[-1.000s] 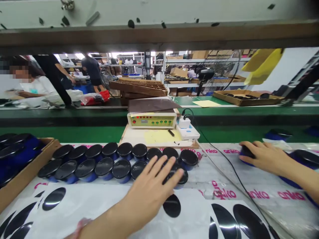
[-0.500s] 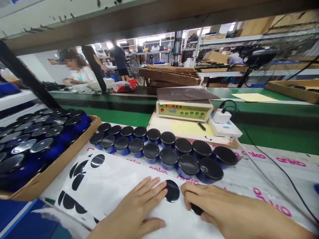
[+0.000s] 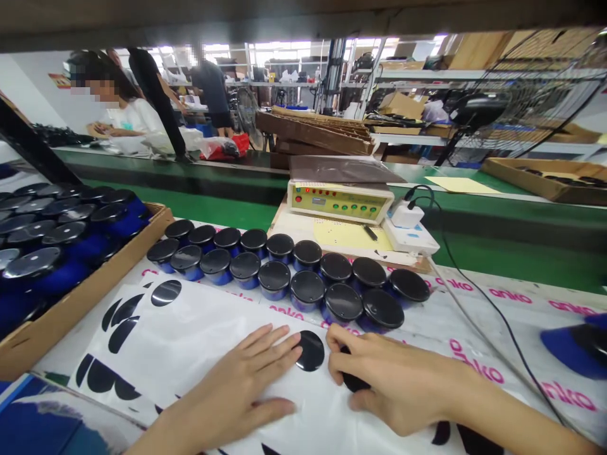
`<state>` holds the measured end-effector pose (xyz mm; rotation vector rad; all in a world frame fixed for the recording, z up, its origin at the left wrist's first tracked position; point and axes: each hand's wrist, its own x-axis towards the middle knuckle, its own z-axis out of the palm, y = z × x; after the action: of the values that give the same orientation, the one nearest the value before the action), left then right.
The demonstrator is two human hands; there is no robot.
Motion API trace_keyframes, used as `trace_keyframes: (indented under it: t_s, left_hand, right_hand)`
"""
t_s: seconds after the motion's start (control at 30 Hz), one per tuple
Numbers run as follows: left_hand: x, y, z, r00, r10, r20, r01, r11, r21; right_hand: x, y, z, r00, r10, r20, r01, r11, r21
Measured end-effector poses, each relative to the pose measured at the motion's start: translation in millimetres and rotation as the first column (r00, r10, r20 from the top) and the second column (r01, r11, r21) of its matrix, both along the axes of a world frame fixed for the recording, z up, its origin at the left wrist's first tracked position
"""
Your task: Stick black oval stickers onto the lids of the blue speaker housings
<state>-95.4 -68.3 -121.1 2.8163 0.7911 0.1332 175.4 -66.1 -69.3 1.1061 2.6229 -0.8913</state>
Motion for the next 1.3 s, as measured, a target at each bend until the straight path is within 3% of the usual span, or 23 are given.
trace_keyframes:
  t_s: [0.23, 0.43, 0.6, 0.7, 0.77, 0.9, 0.97, 1.03, 1.13, 1.23, 1.3]
  left_hand:
    - [0, 1, 0.1, 1.0, -0.016, -0.021, 0.017, 0.999, 0.029]
    - [-2, 1, -1.0, 1.0, -0.022, -0.021, 0.023, 0.998, 0.056]
    - [-1, 1, -1.1, 1.0, -0.017, 0.006, 0.017, 0.999, 0.039]
    - [-1, 1, -1.7, 1.0, -0.003, 0.016, 0.003, 0.999, 0.043]
    - [-3, 0, -2.4, 1.0, -0.002, 0.014, 0.001, 0.999, 0.052]
    - [-3, -3, 2.4, 0.999, -0.007, 0.041, 0.002, 0.994, 0.111]
    - [4, -2, 11.1, 0.993, 0.007, 0.119, -0.023, 0.99, 0.139]
    - [20, 5, 22.2, 0.969, 0.04, 0.242, -0.085, 0.98, 0.18]
    - [53, 29, 32.8, 0.919, 0.085, 0.384, -0.206, 0.936, 0.285]
    - [84, 54, 27.9, 0.911, 0.113, 0.395, -0.27, 0.891, 0.366]
    - [95, 64, 19.3, 0.901, 0.117, 0.417, -0.289, 0.88, 0.378]
  right_hand:
    - [6, 0, -0.9, 0.996, -0.003, -0.087, 0.004, 1.0, 0.005]
    - [10, -7, -0.9, 0.981, -0.175, -0.085, 0.172, 0.984, -0.036]
    - [8, -22, -12.7, 0.964, -0.21, -0.166, 0.231, 0.966, 0.119]
    - [17, -29, -13.6, 0.954, -0.226, -0.197, 0.275, 0.922, 0.273]
    - [31, -33, -7.7, 0.929, -0.263, -0.261, 0.347, 0.865, 0.362]
    - [68, -43, 13.6, 0.824, -0.354, -0.443, 0.553, 0.675, 0.489]
    - [77, -44, 24.0, 0.806, -0.356, -0.472, 0.585, 0.597, 0.549]
    - [76, -41, 31.6, 0.804, -0.35, -0.481, 0.593, 0.535, 0.602]
    - [59, -29, 36.3, 0.749, -0.392, -0.534, 0.66, 0.371, 0.654]
    - [43, -16, 32.2, 0.684, -0.419, -0.598, 0.714, 0.212, 0.668]
    - [38, -11, 26.0, 0.649, -0.449, -0.614, 0.741, 0.187, 0.645]
